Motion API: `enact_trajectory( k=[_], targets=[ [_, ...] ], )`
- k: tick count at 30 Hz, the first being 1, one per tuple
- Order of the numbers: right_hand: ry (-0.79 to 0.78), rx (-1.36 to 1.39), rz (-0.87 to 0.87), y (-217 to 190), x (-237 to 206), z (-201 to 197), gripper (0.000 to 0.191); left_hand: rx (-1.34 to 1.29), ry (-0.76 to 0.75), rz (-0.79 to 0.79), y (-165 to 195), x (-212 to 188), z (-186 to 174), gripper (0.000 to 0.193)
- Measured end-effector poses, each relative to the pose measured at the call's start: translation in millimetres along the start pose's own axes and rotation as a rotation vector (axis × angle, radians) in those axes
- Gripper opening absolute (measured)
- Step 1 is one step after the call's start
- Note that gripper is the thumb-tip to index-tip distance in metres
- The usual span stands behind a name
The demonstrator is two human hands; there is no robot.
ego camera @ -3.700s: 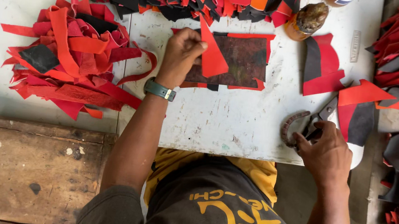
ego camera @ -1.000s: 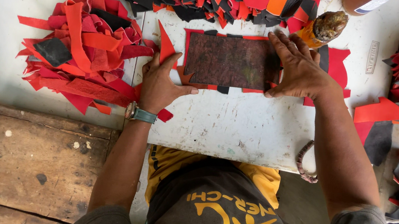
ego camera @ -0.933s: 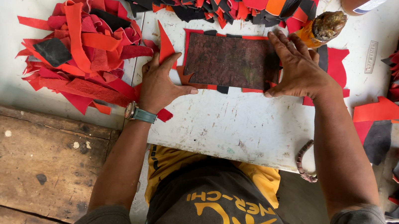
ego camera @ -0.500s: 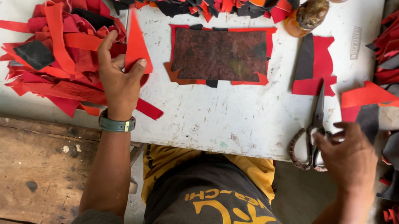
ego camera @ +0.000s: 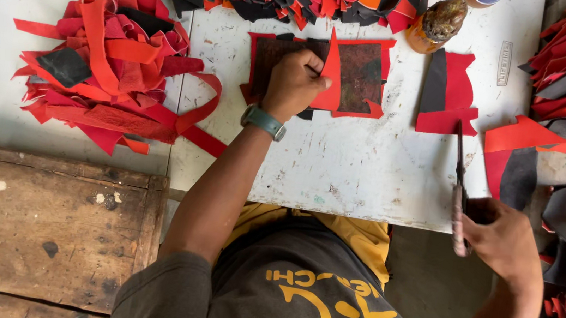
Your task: The person cuts red and black material strips using shears on a white table. They repeatedly pick up strips, align them, cut them to size, and place the cut pieces into a cardboard box. The person also applies glue from a jar to the edges of the cut pieces and folds them.
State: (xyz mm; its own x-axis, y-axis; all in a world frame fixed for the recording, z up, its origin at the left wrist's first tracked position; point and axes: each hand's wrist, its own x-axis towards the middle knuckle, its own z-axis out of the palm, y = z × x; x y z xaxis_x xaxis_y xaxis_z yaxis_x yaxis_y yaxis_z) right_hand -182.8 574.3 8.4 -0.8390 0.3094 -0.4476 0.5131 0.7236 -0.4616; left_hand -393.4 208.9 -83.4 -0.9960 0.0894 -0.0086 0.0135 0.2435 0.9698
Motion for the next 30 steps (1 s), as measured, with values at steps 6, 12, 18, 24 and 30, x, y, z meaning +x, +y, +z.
enact_trajectory(
  k=[6, 12, 18, 24, 30],
  targets=[
    [-0.168, 0.775, -0.124, 36, -15, 21, 0.044, -0.088, -0.159, -0.066, -14, 1, -10, 0.018],
    [-0.422, 1.430, -0.226, 17, -6, 84, 0.025, -0.305, -0.168, 0.106, 16, -18, -22, 0.046],
    [-0.397, 1.110, -0.451, -61, -19, 104, 0.040, -0.330, -0.172, 0.115, 69, -44, -13, 0.031],
    [-0.379, 0.796, -0.517, -122, -18, 102, 0.049, -0.382, -0.124, 0.201, 104, -62, -4, 0.037],
    [-0.325, 0.666, -0.549, -123, -22, 102, 0.054, -0.122, 0.028, 0.522, 112, -73, -1, 0.042]
  ],
)
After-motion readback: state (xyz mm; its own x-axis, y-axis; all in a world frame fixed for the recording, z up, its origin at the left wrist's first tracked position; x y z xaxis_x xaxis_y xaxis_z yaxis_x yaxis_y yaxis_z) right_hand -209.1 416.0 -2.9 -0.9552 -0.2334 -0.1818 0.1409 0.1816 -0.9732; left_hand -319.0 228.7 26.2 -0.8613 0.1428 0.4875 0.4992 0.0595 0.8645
